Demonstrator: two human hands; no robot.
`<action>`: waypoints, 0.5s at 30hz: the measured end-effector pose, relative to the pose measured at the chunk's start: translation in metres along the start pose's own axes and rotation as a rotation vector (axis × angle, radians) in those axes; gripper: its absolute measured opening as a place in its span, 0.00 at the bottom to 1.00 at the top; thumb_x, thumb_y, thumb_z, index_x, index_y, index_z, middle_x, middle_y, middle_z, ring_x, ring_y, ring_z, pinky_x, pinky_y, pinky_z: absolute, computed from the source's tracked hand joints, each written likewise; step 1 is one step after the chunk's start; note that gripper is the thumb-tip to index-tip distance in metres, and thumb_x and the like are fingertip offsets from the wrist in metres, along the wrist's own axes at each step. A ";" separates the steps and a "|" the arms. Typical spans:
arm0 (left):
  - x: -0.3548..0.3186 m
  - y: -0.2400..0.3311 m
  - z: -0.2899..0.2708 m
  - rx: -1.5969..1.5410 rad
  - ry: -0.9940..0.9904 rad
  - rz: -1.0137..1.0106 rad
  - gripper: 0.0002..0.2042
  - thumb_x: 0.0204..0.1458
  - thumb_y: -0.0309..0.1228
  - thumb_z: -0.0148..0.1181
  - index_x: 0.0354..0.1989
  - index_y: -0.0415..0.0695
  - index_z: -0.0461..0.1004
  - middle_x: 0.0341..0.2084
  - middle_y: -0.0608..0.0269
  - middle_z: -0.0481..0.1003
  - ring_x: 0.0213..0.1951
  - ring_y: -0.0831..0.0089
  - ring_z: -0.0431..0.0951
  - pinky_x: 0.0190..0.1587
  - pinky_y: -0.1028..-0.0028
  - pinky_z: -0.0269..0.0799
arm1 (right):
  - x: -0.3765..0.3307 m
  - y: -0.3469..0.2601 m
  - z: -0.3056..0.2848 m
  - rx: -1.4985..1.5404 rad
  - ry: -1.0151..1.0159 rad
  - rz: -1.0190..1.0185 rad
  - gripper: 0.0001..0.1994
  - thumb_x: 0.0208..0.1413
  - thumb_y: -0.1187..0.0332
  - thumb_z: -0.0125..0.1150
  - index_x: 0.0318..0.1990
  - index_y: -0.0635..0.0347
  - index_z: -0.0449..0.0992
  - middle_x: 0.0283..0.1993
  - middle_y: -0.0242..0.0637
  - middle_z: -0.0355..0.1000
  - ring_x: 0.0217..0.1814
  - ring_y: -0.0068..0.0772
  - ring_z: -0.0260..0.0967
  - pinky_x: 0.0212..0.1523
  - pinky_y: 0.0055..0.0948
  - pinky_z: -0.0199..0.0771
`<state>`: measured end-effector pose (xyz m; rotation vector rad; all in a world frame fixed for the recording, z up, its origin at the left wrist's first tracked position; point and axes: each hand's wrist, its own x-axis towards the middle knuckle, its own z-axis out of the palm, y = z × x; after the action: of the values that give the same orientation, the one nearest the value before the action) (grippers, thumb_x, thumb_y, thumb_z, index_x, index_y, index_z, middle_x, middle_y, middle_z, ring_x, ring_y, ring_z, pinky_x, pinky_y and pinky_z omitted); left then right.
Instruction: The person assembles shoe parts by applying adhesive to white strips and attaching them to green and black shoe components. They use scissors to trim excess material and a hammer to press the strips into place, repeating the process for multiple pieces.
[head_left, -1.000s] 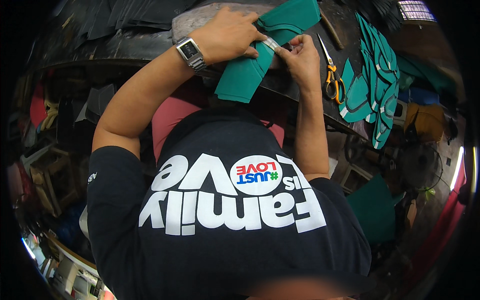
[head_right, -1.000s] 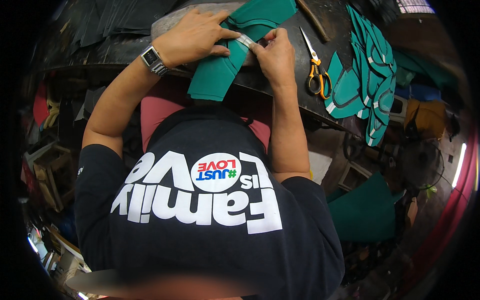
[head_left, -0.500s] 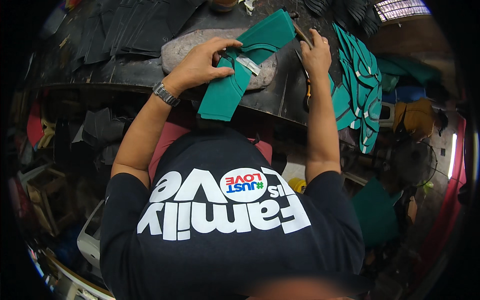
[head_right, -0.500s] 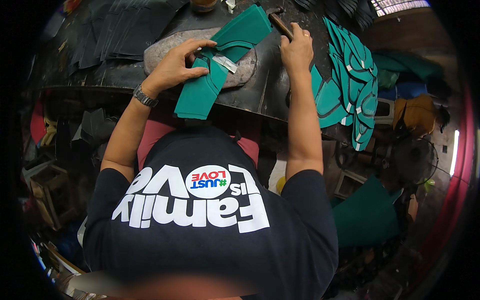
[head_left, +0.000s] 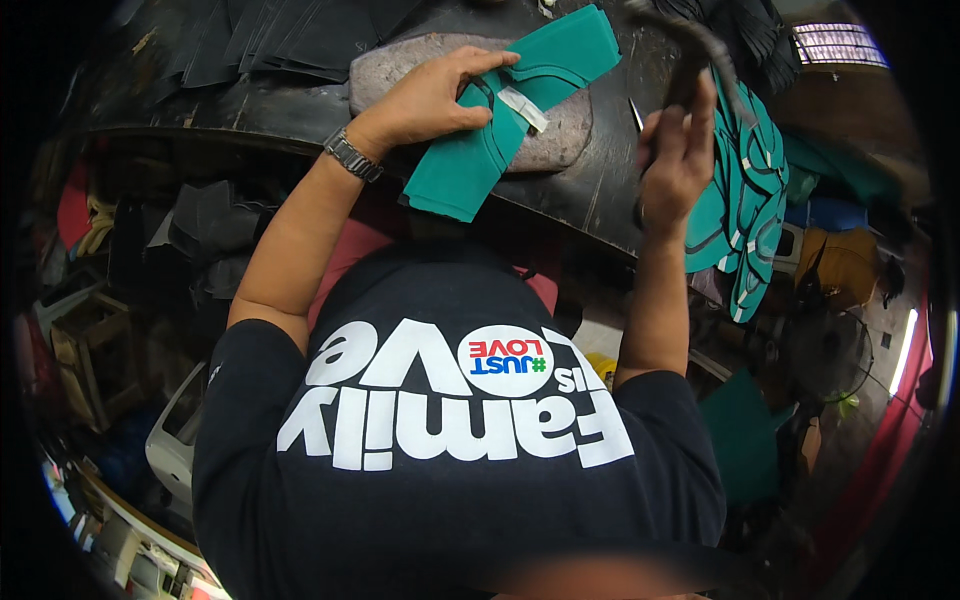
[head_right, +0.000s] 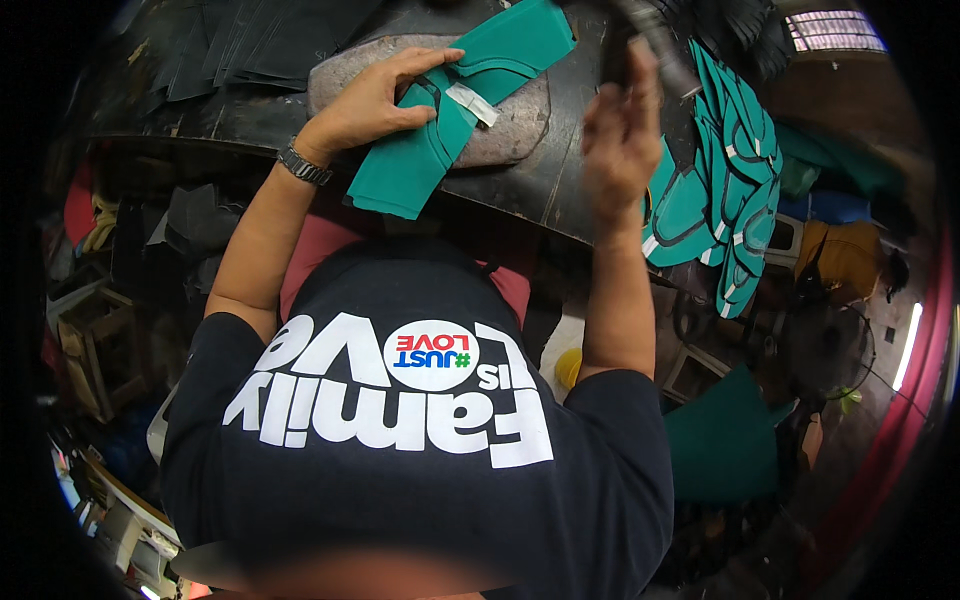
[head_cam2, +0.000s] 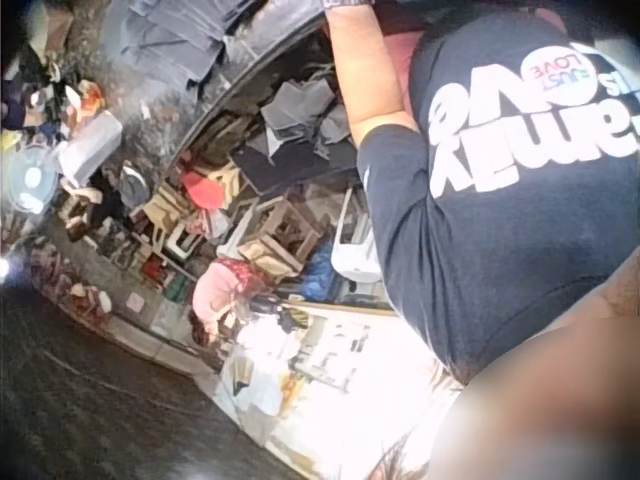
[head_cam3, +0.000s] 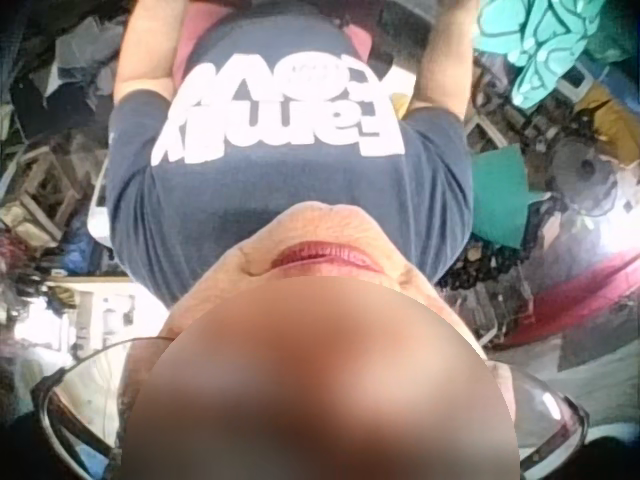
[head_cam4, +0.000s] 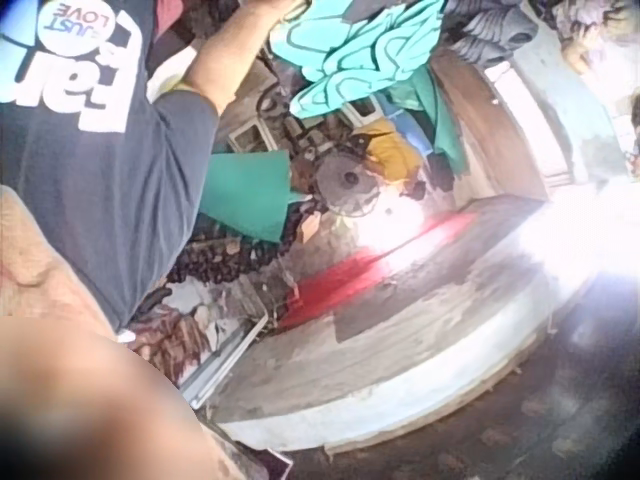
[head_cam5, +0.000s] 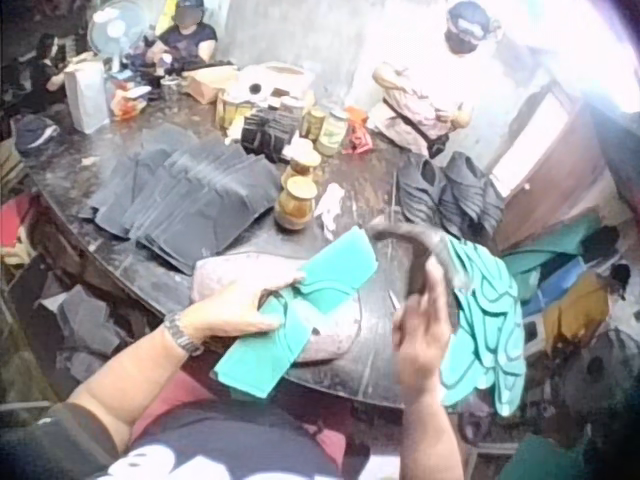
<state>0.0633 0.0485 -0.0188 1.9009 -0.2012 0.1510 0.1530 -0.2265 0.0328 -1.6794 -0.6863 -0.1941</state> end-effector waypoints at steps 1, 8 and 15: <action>0.000 0.001 0.000 -0.008 0.005 0.007 0.34 0.47 0.21 0.60 0.68 0.43 0.66 0.63 0.57 0.67 0.63 0.68 0.68 0.66 0.71 0.64 | -0.014 -0.008 0.010 -0.165 -0.084 -0.132 0.20 0.69 0.69 0.53 0.67 0.58 0.68 0.39 0.38 0.79 0.37 0.29 0.77 0.40 0.31 0.77; 0.002 0.007 0.006 0.221 0.022 0.085 0.34 0.45 0.24 0.59 0.67 0.44 0.67 0.57 0.54 0.70 0.55 0.63 0.73 0.60 0.70 0.69 | -0.053 -0.043 0.006 -0.380 -0.342 0.103 0.24 0.63 0.74 0.61 0.66 0.61 0.68 0.52 0.53 0.78 0.53 0.37 0.79 0.53 0.31 0.74; 0.003 0.011 0.012 0.251 0.044 0.086 0.34 0.45 0.25 0.60 0.67 0.45 0.67 0.56 0.54 0.70 0.55 0.63 0.73 0.58 0.70 0.70 | -0.059 -0.045 0.007 -0.436 -0.357 0.152 0.22 0.63 0.73 0.61 0.65 0.60 0.70 0.55 0.48 0.78 0.54 0.34 0.78 0.54 0.29 0.74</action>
<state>0.0638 0.0339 -0.0123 2.1372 -0.2430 0.2874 0.0798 -0.2364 0.0402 -2.2068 -0.8158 0.0755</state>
